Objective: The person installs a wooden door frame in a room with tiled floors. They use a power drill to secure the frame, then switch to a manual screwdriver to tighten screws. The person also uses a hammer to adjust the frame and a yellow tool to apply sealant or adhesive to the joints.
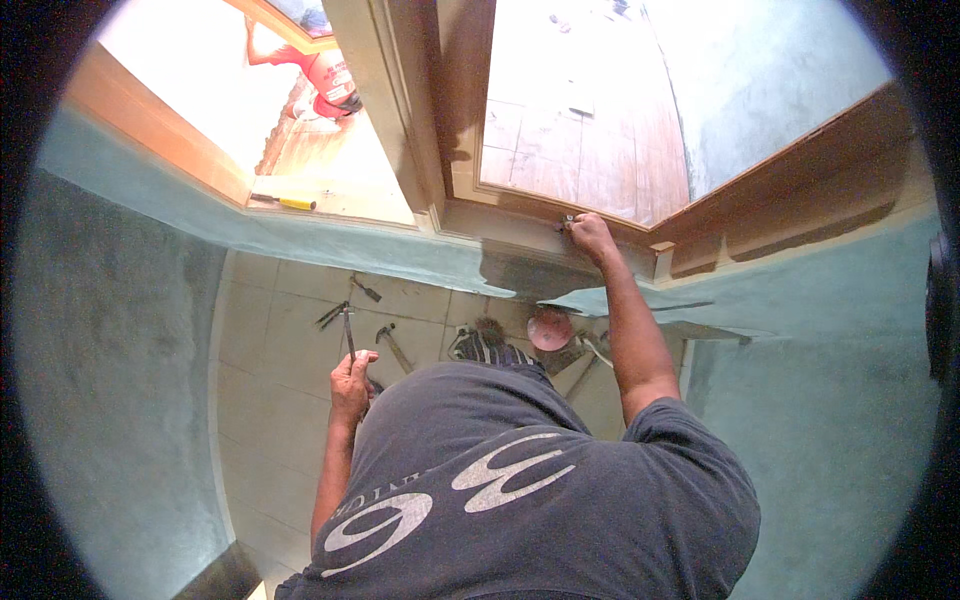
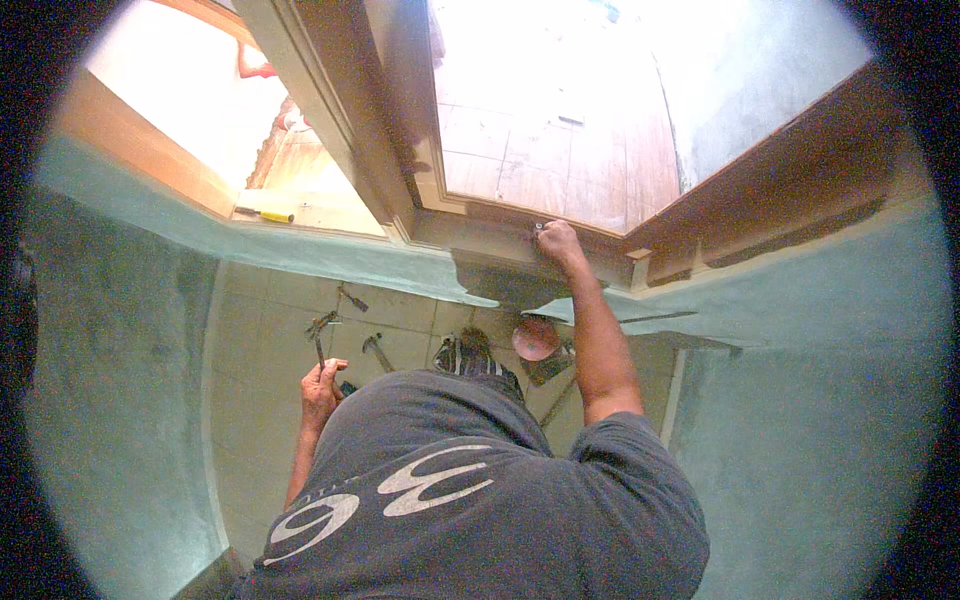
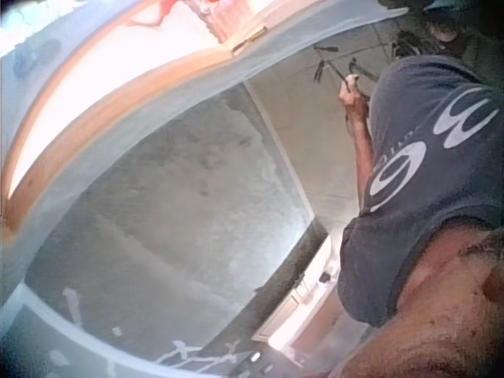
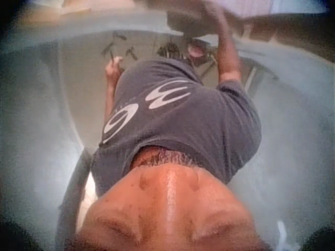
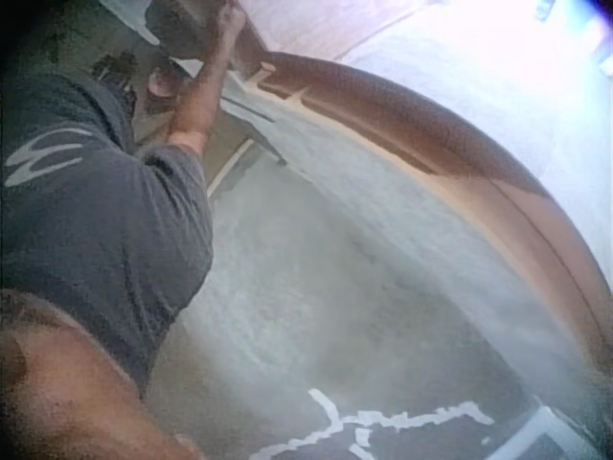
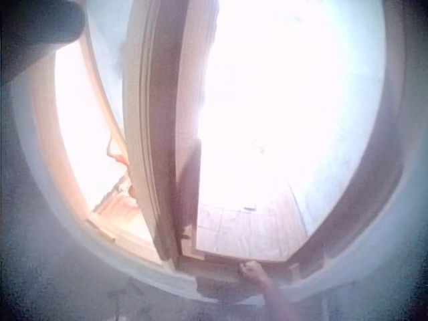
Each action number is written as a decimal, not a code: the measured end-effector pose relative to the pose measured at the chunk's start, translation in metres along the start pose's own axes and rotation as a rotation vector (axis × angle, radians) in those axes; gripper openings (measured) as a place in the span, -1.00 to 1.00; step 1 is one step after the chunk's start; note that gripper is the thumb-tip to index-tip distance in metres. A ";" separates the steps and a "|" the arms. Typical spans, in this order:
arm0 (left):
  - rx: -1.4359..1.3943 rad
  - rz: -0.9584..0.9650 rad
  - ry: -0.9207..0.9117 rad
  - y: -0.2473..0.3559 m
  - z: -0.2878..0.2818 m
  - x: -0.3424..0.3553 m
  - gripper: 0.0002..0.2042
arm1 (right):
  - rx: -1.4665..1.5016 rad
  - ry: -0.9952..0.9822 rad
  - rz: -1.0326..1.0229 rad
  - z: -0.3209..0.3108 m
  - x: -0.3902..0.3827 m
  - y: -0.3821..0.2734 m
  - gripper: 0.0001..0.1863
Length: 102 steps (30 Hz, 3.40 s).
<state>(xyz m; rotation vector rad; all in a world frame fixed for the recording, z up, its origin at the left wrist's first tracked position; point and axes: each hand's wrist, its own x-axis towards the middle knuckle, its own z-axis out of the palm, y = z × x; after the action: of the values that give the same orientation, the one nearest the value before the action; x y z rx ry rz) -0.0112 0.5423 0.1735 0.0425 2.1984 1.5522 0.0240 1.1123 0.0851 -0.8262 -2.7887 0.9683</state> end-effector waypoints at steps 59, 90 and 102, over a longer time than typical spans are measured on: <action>0.136 -0.102 0.013 -0.055 -0.029 0.012 -0.65 | -0.007 0.273 0.463 0.021 -0.006 -0.077 -0.48; 0.081 -0.156 0.050 -0.078 -0.021 0.009 -0.61 | -0.042 0.088 0.227 0.021 0.010 -0.019 -0.76; 0.146 -0.151 0.046 -0.093 -0.028 0.005 -0.60 | -0.110 0.115 0.212 0.038 0.007 -0.014 -0.76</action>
<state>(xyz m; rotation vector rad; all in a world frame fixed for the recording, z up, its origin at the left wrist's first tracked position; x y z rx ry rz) -0.0053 0.4843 0.0955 -0.1138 2.2900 1.3226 0.0028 1.0856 0.0623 -1.1738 -2.7170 0.7695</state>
